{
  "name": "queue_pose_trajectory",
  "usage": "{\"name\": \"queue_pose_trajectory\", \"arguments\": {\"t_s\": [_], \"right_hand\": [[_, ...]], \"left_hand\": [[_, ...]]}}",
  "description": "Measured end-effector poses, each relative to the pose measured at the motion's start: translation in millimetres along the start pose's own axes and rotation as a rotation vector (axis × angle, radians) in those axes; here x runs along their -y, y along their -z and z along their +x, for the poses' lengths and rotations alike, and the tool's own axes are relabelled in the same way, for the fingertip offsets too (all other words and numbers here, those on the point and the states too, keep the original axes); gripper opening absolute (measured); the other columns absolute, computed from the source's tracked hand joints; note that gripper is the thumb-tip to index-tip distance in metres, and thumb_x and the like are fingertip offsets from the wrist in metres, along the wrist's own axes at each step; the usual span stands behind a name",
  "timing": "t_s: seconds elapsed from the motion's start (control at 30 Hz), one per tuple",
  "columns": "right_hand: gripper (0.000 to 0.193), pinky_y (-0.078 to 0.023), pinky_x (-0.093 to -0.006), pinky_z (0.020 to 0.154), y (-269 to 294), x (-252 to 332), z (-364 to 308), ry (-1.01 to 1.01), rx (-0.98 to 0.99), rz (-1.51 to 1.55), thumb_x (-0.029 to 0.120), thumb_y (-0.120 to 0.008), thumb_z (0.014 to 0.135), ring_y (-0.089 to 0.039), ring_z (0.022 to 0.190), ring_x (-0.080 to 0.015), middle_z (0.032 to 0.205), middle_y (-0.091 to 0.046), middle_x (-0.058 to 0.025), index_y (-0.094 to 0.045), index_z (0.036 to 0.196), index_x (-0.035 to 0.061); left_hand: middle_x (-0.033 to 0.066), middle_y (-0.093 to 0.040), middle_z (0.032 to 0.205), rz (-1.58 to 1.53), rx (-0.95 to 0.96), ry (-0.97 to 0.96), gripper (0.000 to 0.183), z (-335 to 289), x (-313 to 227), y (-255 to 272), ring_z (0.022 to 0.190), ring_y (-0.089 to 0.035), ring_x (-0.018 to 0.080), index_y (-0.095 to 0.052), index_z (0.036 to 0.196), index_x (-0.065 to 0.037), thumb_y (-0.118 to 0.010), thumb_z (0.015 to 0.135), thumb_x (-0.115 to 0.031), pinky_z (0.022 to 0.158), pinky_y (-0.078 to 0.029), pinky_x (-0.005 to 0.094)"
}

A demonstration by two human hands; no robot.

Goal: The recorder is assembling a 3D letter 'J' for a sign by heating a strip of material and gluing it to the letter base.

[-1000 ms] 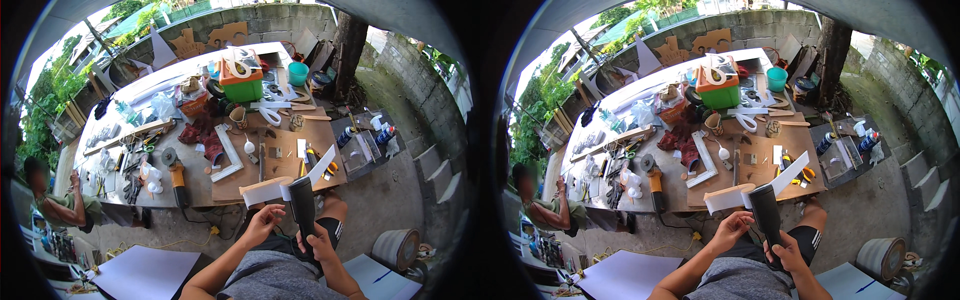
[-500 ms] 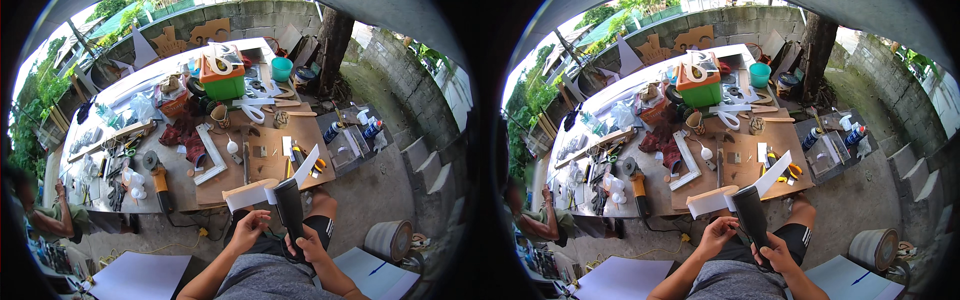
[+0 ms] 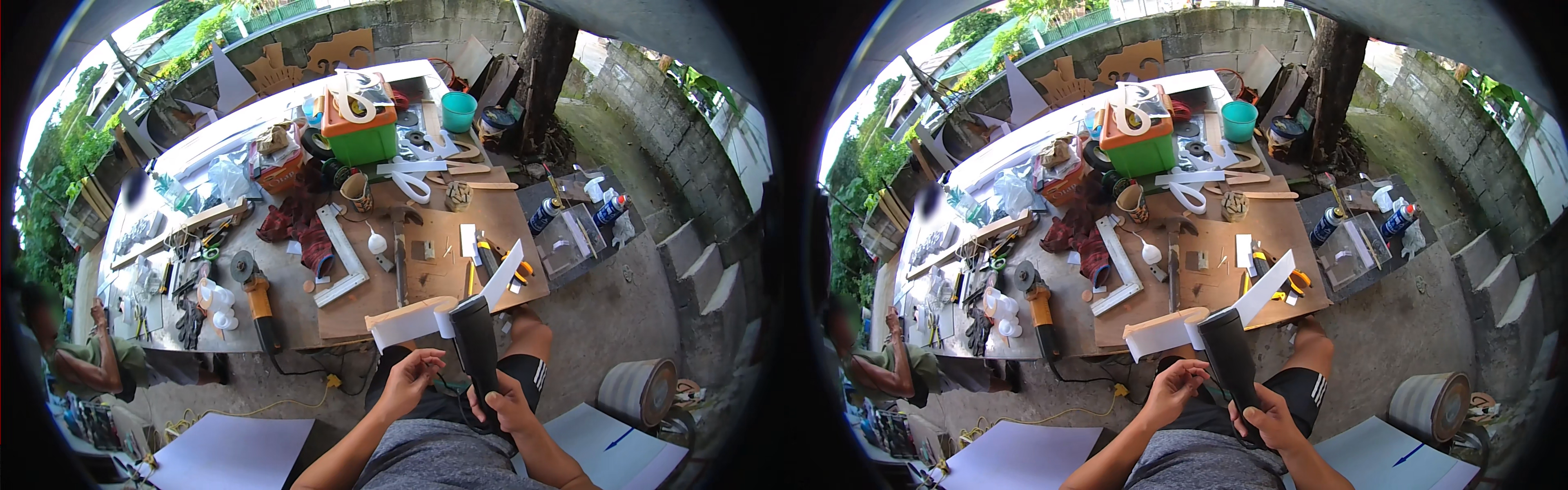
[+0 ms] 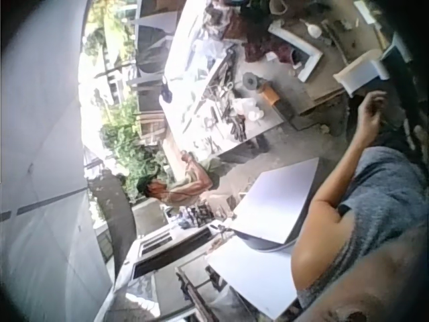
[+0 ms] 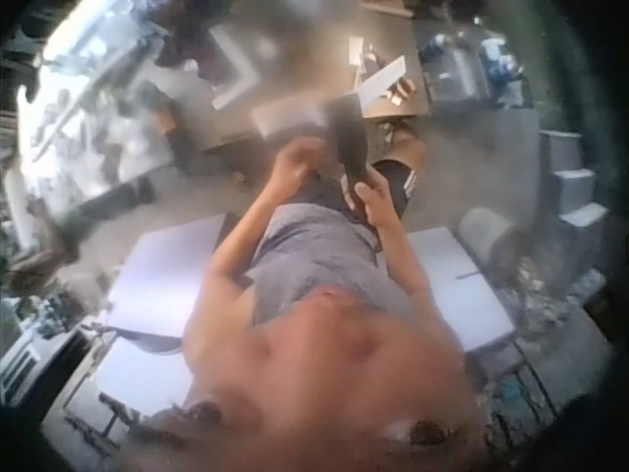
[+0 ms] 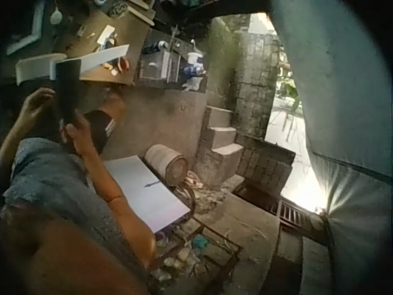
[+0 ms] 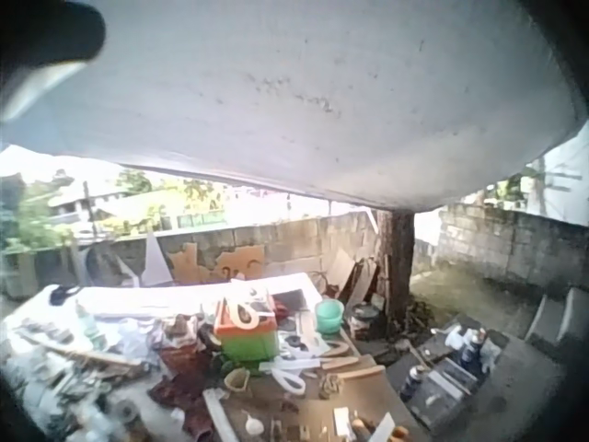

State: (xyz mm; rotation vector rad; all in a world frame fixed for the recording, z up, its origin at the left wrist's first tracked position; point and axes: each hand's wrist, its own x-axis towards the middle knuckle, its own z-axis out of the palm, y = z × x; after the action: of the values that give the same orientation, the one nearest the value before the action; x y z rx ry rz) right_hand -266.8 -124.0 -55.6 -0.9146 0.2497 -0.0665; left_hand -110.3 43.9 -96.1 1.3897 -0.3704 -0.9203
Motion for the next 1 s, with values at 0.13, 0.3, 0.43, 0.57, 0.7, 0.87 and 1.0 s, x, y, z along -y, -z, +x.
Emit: {"name": "queue_pose_trajectory", "arguments": {"t_s": [0.13,0.3,0.43,0.57,0.7,0.87,1.0], "right_hand": [[0.047,-0.049,-0.0255,0.058,0,0,0,0.012,-0.015,-0.004,0.032,-0.067,0.099,-0.059,0.066,-0.0144,0.093,-0.063,-0.0133,-0.055,0.126,-0.004],[0.053,-0.048,-0.0251,0.056,0,-4,0,0.016,-0.039,-0.03,0.036,-0.071,0.096,-0.058,0.063,-0.0152,0.09,-0.063,-0.0136,-0.055,0.126,-0.0046],[0.066,-0.044,-0.0236,0.045,-1,-2,-2,0.054,-0.114,-0.079,0.047,-0.074,0.091,-0.055,0.055,-0.015,0.082,-0.06,-0.0124,-0.054,0.129,-0.0028],[0.065,-0.043,-0.023,0.043,4,-4,-2,0.023,-0.103,-0.083,0.046,-0.074,0.091,-0.054,0.054,-0.0145,0.081,-0.058,-0.0113,-0.054,0.13,-0.001],[0.069,-0.041,-0.0232,0.043,2,-2,1,0.04,-0.167,-0.139,0.051,-0.075,0.089,-0.054,0.055,-0.0123,0.079,-0.059,-0.0102,-0.055,0.127,-0.0028],[0.07,-0.042,-0.023,0.043,-2,0,2,0.039,-0.165,-0.142,0.052,-0.076,0.088,-0.054,0.057,-0.0124,0.079,-0.059,-0.0098,-0.055,0.127,-0.0026],[0.07,-0.043,-0.0228,0.044,-1,-2,1,0.039,-0.183,-0.145,0.051,-0.076,0.087,-0.054,0.059,-0.0123,0.08,-0.059,-0.0097,-0.055,0.126,-0.0025]], "left_hand": [[0.0026,-0.066,0.11,-0.066,-0.013,-0.027,0.028,5,-6,-1,0.096,-0.058,0.0058,-0.061,0.129,-0.005,-0.057,0.101,0.0,0.081,-0.047,0.0223],[0.002,-0.063,0.116,-0.089,-0.046,-0.083,0.034,8,-4,6,0.096,-0.056,0.0055,-0.056,0.134,-0.004,-0.062,0.101,-0.004,0.083,-0.046,0.0224],[0.0007,-0.061,0.119,-0.116,-0.024,-0.093,0.036,16,-3,5,0.098,-0.054,0.0053,-0.055,0.132,-0.004,-0.067,0.1,-0.014,0.087,-0.046,0.023],[0.0015,-0.061,0.119,-0.13,-0.046,-0.085,0.034,20,-12,6,0.099,-0.055,0.0063,-0.055,0.132,-0.005,-0.065,0.101,-0.015,0.088,-0.047,0.0228],[0.0025,-0.061,0.118,-0.153,-0.006,-0.09,0.039,19,-16,8,0.101,-0.056,0.0066,-0.053,0.139,-0.005,-0.063,0.102,-0.013,0.089,-0.047,0.0233],[0.0036,-0.061,0.118,-0.232,-0.006,-0.115,0.041,17,-16,8,0.1,-0.056,0.0073,-0.053,0.14,-0.004,-0.063,0.102,-0.014,0.092,-0.048,0.0246],[0.0042,-0.061,0.118,-0.271,0.003,-0.111,0.041,19,-16,8,0.101,-0.057,0.0077,-0.053,0.14,-0.003,-0.063,0.103,-0.016,0.092,-0.049,0.0254]]}}
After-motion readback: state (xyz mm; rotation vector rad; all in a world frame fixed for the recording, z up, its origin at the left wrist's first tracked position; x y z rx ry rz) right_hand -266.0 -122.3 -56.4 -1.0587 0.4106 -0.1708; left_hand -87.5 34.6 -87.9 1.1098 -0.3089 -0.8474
